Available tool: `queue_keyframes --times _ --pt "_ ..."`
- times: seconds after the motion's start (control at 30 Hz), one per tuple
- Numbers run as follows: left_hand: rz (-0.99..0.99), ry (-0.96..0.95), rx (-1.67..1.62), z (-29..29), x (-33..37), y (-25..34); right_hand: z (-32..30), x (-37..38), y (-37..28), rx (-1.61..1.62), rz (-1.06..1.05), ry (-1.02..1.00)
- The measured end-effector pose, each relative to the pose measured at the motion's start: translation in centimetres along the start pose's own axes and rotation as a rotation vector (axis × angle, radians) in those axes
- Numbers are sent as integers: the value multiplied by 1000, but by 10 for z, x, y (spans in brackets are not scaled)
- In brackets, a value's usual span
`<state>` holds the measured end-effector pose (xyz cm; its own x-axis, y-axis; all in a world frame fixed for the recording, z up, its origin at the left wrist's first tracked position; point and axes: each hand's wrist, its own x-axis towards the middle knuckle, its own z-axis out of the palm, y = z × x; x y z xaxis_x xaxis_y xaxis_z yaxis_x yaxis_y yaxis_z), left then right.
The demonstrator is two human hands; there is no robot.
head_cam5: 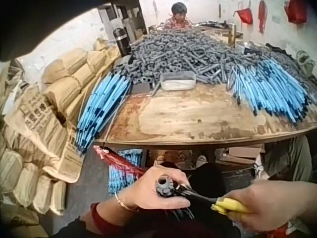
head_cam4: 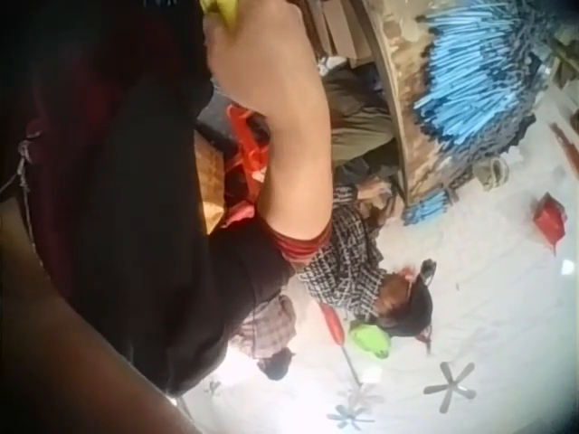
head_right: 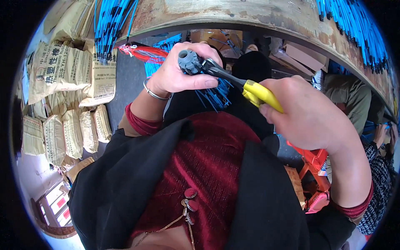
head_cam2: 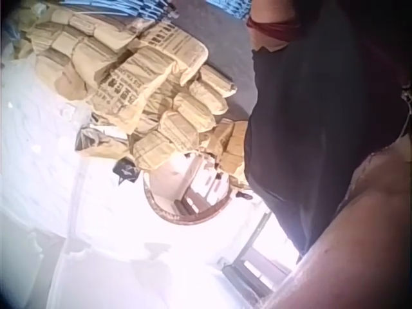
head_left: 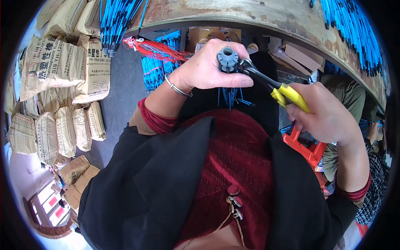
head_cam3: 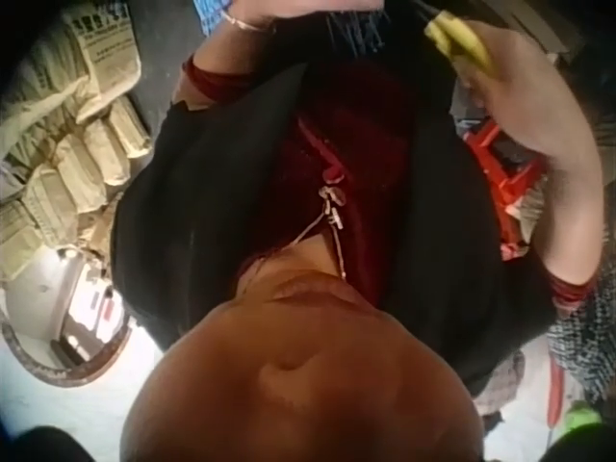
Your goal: The person assembles blue plastic strips into a central plastic hub, securing the components with pliers.
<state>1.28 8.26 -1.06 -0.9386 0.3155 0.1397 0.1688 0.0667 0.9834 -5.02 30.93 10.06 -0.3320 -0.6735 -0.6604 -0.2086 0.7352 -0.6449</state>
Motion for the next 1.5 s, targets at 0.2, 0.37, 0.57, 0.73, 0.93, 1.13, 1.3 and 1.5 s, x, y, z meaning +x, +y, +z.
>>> queue_keyframes --times 0.2,0.37,0.57,0.73,0.93,1.13,1.3,1.5 --pt "39 -41 -109 -9 0 -4 10 5 0 -147 -79 62" --pt "-6 -8 -75 -11 -4 -3 21 9 7 280 -14 82" --pt "21 71 -82 -11 -6 -11 35 15 8 219 -46 78" --pt "59 157 -147 -12 -2 -21 44 30 20 -5 -191 171" --pt "83 19 -239 -17 -10 -18 26 28 33 -40 -344 193" --pt "135 47 -195 -12 -8 -20 23 18 14 -41 -187 132" --pt "90 117 -149 -9 -2 -17 47 22 17 -346 -219 382" --pt "129 249 -232 -25 -14 -30 -14 48 -8 -291 -219 560"
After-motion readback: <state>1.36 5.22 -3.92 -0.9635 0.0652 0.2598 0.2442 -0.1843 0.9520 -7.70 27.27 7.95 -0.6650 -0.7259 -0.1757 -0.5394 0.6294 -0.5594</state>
